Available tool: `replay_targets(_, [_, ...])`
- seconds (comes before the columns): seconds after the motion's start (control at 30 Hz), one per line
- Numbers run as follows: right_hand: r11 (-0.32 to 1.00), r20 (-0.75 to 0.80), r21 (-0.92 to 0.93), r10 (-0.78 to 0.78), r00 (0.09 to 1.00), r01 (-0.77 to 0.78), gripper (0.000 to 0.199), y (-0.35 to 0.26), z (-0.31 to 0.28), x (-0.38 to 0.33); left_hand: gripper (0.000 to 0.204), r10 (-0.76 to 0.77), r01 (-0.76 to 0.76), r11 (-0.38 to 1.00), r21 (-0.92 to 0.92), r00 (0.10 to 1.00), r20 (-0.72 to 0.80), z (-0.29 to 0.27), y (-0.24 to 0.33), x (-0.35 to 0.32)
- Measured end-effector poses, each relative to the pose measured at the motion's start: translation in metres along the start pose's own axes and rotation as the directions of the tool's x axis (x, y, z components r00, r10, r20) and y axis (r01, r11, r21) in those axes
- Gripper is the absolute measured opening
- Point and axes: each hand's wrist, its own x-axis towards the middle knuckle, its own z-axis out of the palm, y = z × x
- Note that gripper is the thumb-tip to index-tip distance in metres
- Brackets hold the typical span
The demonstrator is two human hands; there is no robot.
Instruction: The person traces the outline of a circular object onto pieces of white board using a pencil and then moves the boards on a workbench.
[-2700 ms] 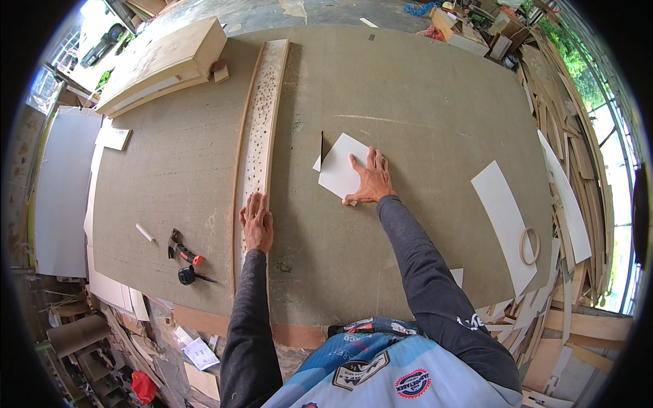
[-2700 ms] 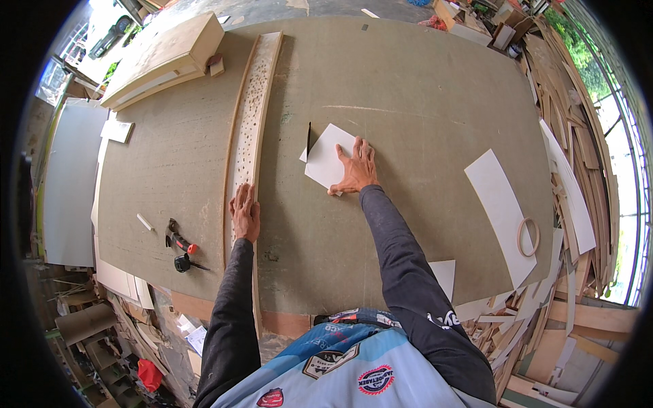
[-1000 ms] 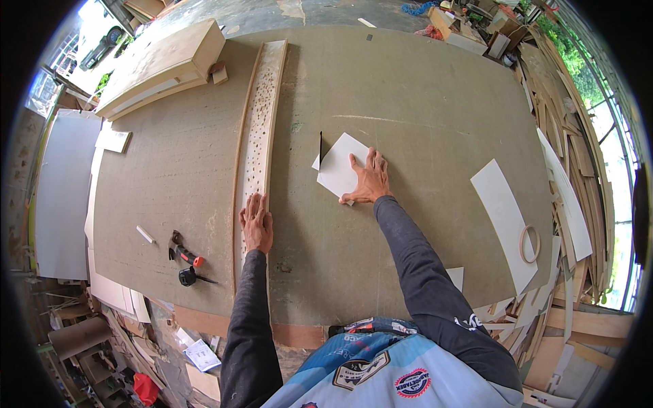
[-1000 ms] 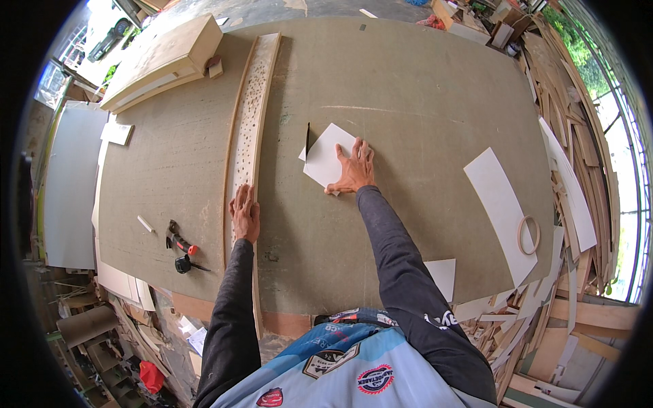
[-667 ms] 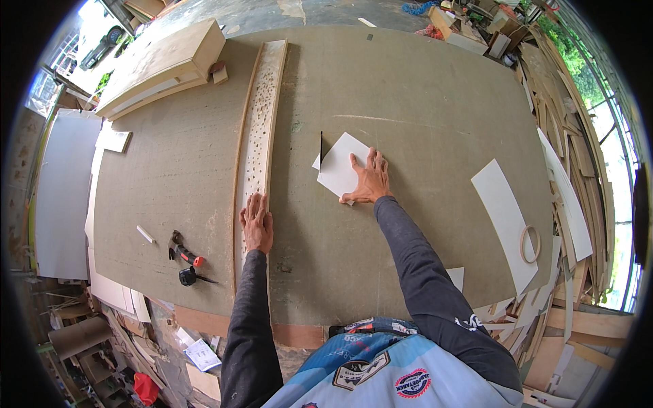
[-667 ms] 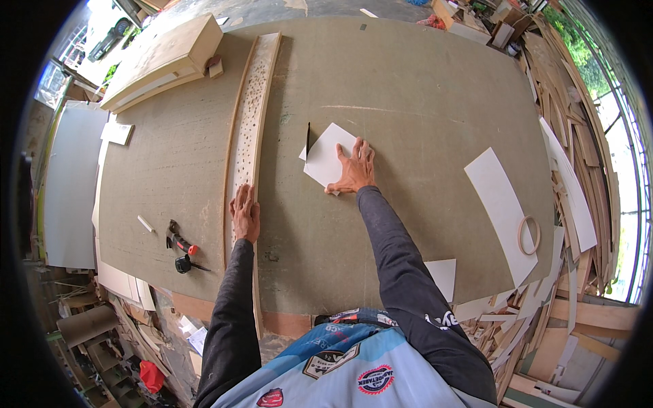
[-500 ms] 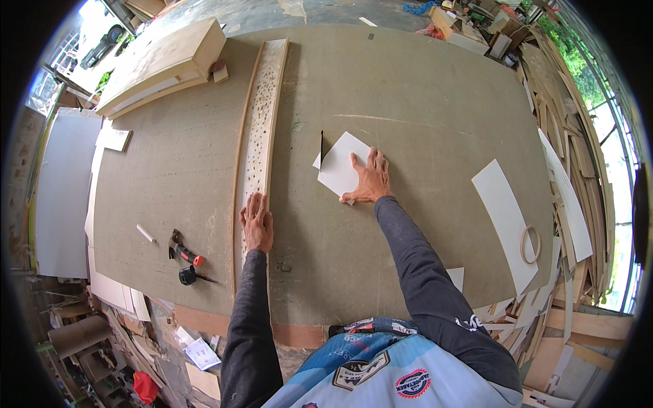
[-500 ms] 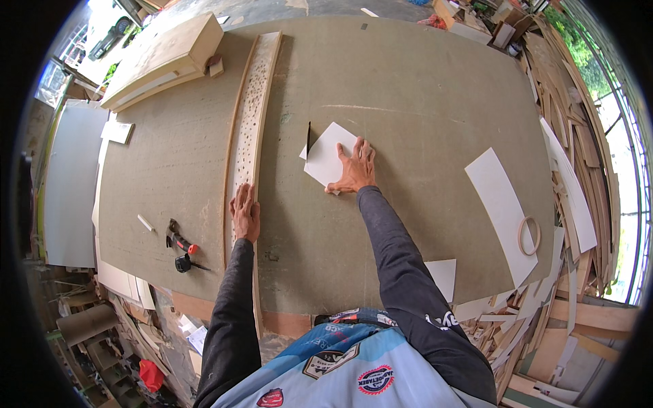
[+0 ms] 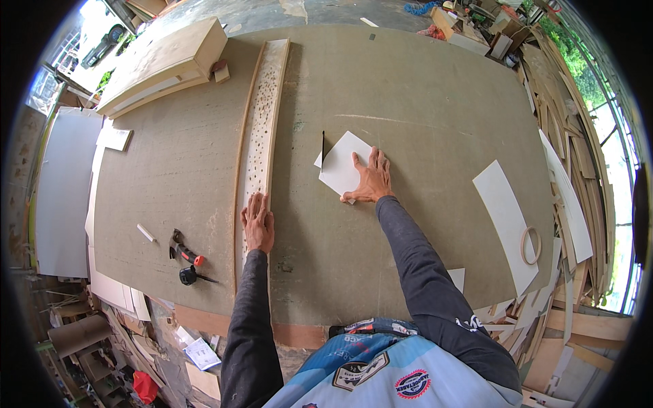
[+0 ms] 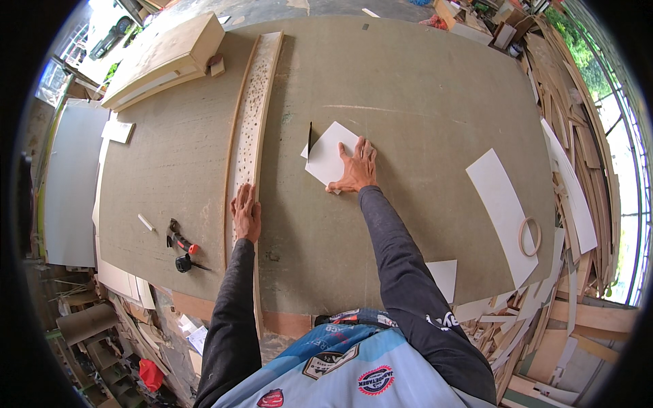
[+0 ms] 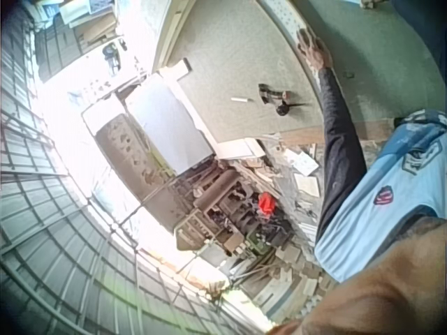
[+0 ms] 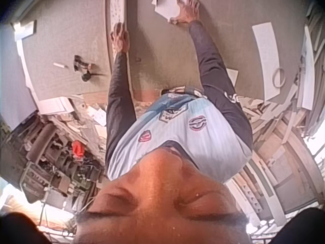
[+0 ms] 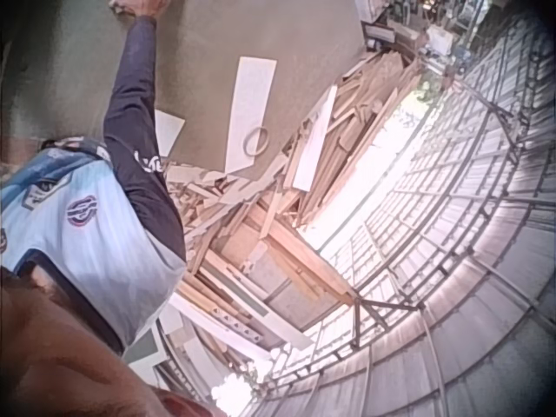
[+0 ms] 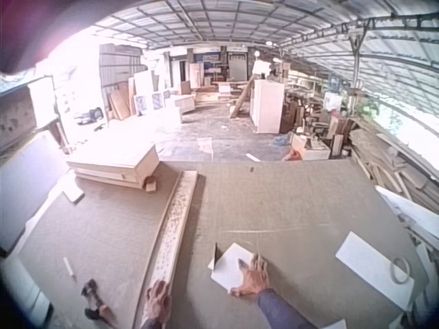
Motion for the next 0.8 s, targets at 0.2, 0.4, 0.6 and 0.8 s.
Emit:
replay_targets(0.2, [1.0, -0.003, -0.014, 0.018, 1.0, -0.018, 0.135, -0.003, -0.004, 0.001, 0.055, -0.001, 0.0, 1.0, -0.009, 1.0, -0.006, 0.003, -0.003, -0.001])
replay_targets(0.4, [0.999, -0.011, -0.021, 0.026, 1.0, -0.026, 0.135, -0.003, -0.006, 0.008, 0.055, -0.009, 0.009, 1.0, -0.002, 1.0, -0.018, 0.005, -0.002, -0.002])
replay_targets(0.6, [0.999, -0.023, -0.013, 0.03, 0.999, -0.031, 0.134, -0.002, -0.006, 0.013, 0.058, -0.018, 0.018, 1.0, -0.009, 1.0, 0.007, 0.003, -0.003, -0.002])
replay_targets(0.8, [0.999, -0.031, -0.011, 0.043, 0.999, -0.044, 0.136, 0.0, -0.009, 0.021, 0.054, -0.007, 0.006, 1.0, -0.015, 1.0, -0.013, 0.001, 0.0, -0.001])
